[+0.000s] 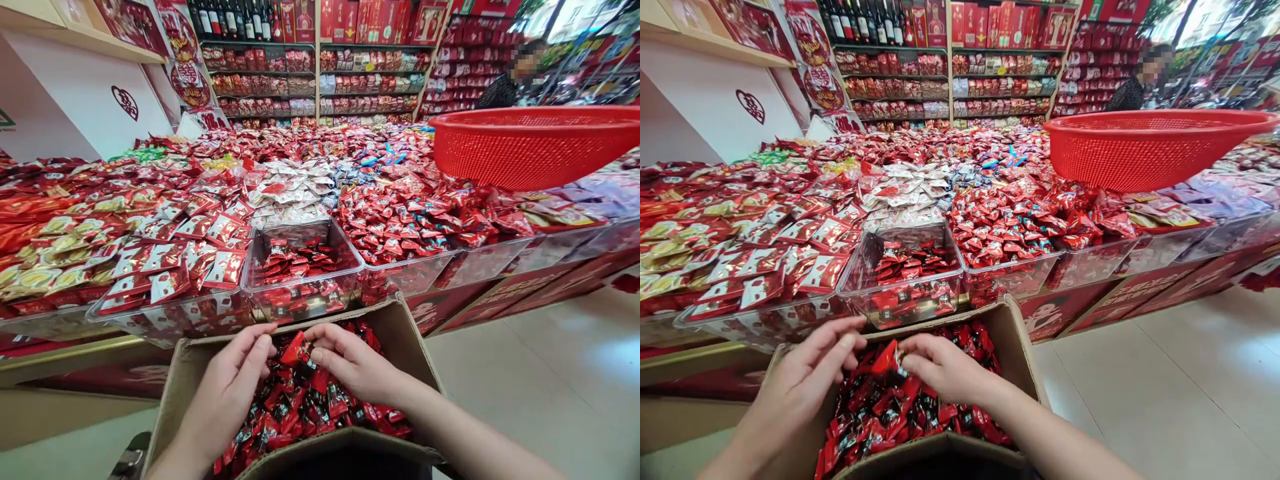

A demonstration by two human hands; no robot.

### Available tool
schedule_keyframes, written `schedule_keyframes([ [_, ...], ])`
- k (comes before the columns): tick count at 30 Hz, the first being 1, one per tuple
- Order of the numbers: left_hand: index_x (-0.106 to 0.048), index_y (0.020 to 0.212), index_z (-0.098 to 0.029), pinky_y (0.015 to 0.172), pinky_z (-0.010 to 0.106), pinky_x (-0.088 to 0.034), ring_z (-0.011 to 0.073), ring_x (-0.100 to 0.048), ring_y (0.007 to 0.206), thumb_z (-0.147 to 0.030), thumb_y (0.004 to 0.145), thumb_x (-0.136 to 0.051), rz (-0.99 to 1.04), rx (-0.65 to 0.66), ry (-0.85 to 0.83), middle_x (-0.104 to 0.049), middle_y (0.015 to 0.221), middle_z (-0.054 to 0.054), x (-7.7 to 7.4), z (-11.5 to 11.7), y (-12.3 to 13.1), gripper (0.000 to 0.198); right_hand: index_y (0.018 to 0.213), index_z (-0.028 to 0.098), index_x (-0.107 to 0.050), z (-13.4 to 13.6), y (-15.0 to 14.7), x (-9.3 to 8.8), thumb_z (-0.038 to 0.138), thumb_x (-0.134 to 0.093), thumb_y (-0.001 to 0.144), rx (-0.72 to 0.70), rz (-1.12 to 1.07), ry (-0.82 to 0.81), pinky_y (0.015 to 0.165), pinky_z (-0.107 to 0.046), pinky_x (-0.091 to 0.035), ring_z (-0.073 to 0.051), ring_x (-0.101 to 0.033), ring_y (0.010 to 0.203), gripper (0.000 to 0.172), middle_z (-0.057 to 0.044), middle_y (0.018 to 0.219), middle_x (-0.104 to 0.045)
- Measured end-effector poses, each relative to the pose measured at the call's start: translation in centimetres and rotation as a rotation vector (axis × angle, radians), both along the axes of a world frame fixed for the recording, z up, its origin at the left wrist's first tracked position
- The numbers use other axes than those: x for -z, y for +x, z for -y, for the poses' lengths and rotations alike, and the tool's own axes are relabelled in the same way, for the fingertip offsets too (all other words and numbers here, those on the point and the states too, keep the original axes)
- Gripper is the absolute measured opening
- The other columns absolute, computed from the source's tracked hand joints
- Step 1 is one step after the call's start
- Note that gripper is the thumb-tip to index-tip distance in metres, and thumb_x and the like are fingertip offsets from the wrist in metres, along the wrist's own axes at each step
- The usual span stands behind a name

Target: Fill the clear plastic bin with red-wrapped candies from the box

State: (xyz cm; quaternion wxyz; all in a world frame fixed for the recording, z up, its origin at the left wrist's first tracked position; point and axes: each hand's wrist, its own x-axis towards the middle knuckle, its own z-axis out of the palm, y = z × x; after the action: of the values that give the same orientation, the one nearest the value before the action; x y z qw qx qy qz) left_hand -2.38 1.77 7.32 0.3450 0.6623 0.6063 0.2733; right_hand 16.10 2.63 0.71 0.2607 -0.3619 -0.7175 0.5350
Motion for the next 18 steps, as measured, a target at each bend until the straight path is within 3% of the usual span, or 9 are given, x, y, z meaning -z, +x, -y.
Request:
schedule_keyframes([
  [2,-0.049,0.096,-0.020,0.052,0.021,-0.043,0.0130,-0.050,0.060,-0.042,0.082,-0.028,0.027,-0.006,-0.100,-0.056,0.071,0.000,1.6,1.2,0.2,0.034,0.104,0.016,-0.043,0.7,-0.3,-1.9,0.027,-0.035,0.082,0.120,-0.101,0.040,0.062,-0.020,-0.037,-0.008,-0.044,0.067,0.025,0.000,0.076,-0.051],
  [5,-0.051,0.071,-0.020,0.049,0.020,-0.039,0.0118,-0.043,0.053,-0.042,0.081,-0.030,-0.002,0.011,-0.025,-0.047,0.057,-0.003,2.6,1.9,1.4,0.032,0.100,0.018,-0.042,1.8,-1.7,-2.8,0.028,-0.034,0.083,0.215,-0.079,0.117,0.054,-0.019,-0.034,-0.007,-0.039,0.055,0.021,0.003,0.063,-0.044],
  [9,-0.042,0.055,-0.022,0.048,0.019,-0.036,0.0102,-0.038,0.049,-0.038,0.081,-0.034,-0.057,-0.048,0.156,-0.037,0.051,-0.004,2.8,2.1,2.5,0.031,0.100,0.019,-0.041,2.2,-2.8,-1.7,0.029,-0.034,0.083,0.392,-0.087,0.279,0.050,-0.019,-0.032,-0.007,-0.039,0.051,0.021,0.003,0.060,-0.043],
  [11,-0.038,0.054,-0.022,0.044,0.018,-0.035,0.0093,-0.035,0.045,-0.039,0.081,-0.034,-0.003,-0.154,0.175,-0.032,0.048,-0.006,3.0,2.0,2.1,0.032,0.096,0.018,-0.043,1.8,-2.5,-1.0,0.029,-0.034,0.083,0.541,-0.132,0.320,0.050,-0.020,-0.033,-0.007,-0.040,0.050,0.019,0.003,0.059,-0.043],
  [13,-0.036,0.055,-0.022,0.040,0.017,-0.032,0.0082,-0.032,0.042,-0.040,0.081,-0.035,0.081,-0.293,0.218,-0.028,0.047,-0.007,3.3,1.9,1.4,0.032,0.093,0.018,-0.043,1.4,-1.8,-0.6,0.031,-0.034,0.083,0.650,-0.218,0.248,0.045,-0.019,-0.032,-0.007,-0.037,0.044,0.018,0.005,0.052,-0.038],
  [15,-0.037,0.055,-0.021,0.039,0.017,-0.030,0.0072,-0.030,0.041,-0.037,0.080,-0.039,0.103,-0.313,0.286,-0.027,0.047,-0.008,3.5,1.9,0.9,0.030,0.097,0.018,-0.041,1.3,-1.1,-0.7,0.033,-0.039,0.081,0.594,-0.301,0.143,0.046,-0.019,-0.034,-0.007,-0.040,0.046,0.022,0.005,0.054,-0.042],
  [18,-0.043,0.054,-0.019,0.043,0.017,-0.030,0.0064,-0.034,0.044,-0.028,0.079,-0.045,0.019,-0.053,0.378,-0.033,0.049,-0.007,3.3,2.2,1.1,0.026,0.105,0.019,-0.042,1.8,-0.8,-1.4,0.034,-0.056,0.070,0.303,-0.289,0.097,0.060,-0.021,-0.040,-0.010,-0.050,0.069,0.041,-0.001,0.080,-0.055],
])
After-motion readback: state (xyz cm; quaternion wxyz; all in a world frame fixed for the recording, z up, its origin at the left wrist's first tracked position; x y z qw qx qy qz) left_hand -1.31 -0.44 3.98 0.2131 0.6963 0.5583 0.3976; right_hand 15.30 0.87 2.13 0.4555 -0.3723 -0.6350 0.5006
